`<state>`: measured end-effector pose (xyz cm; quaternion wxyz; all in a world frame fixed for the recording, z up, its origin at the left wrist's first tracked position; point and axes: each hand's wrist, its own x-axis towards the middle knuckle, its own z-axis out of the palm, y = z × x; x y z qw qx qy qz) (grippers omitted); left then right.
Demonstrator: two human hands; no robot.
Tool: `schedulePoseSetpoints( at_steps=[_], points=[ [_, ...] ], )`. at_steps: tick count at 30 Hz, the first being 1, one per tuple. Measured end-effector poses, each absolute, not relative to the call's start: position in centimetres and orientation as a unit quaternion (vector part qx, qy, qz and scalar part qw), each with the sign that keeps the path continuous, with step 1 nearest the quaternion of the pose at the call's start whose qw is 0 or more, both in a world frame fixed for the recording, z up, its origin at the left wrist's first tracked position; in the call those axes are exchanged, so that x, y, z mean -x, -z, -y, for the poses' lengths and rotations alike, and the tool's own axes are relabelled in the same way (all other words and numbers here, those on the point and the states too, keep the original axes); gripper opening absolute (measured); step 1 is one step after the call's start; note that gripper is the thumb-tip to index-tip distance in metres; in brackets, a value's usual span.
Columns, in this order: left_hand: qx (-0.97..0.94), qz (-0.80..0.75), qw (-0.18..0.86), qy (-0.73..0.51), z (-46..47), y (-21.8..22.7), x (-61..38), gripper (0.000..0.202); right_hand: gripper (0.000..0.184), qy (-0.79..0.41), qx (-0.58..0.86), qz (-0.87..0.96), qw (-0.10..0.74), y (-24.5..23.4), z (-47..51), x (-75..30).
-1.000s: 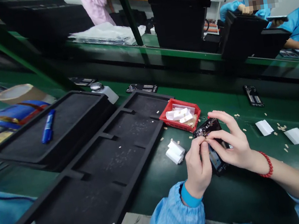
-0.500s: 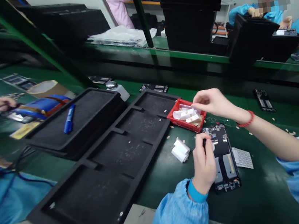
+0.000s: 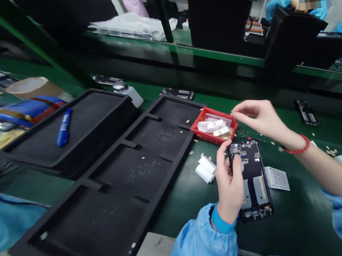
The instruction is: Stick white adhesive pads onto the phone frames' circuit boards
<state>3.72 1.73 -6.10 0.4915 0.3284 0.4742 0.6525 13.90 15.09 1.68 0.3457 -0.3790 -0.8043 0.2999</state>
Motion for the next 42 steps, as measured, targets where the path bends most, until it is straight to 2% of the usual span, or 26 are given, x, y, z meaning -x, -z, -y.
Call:
schedulePoseSetpoints(
  at_steps=[2, 4, 8, 18, 28, 42],
  points=[
    [-0.334, -0.472, 0.481, -0.659, -1.4, 5.7, -3.7, 0.036, 0.007, -0.246, 0.399, 0.777, 0.421, -1.7, -11.3, -15.2],
    [-0.355, -0.470, 0.461, -0.663, -1.0, 5.4, -3.8, 0.035, 0.007, -0.214, 0.412, 0.765, 0.446, -1.3, -7.8, -16.3],
    [-0.399, -0.475, 0.408, -0.670, -0.4, 5.2, -3.9, 0.033, 0.009, -0.265, 0.418, 0.749, 0.441, 0.1, -4.0, -17.0],
    [-0.457, -0.465, 0.271, -0.708, -0.5, 5.4, -3.9, 0.035, 0.012, -0.339, 0.416, 0.705, 0.464, 0.5, -3.9, -16.1],
    [-0.467, -0.473, 0.238, -0.708, -0.2, 5.4, -3.9, 0.047, 0.016, -0.348, 0.411, 0.699, 0.470, -0.2, -3.3, -15.8],
    [-0.463, -0.486, 0.177, -0.719, -0.1, 5.0, -4.1, 0.047, 0.015, -0.315, 0.433, 0.690, 0.486, -0.3, -3.1, -15.1]
  ],
)
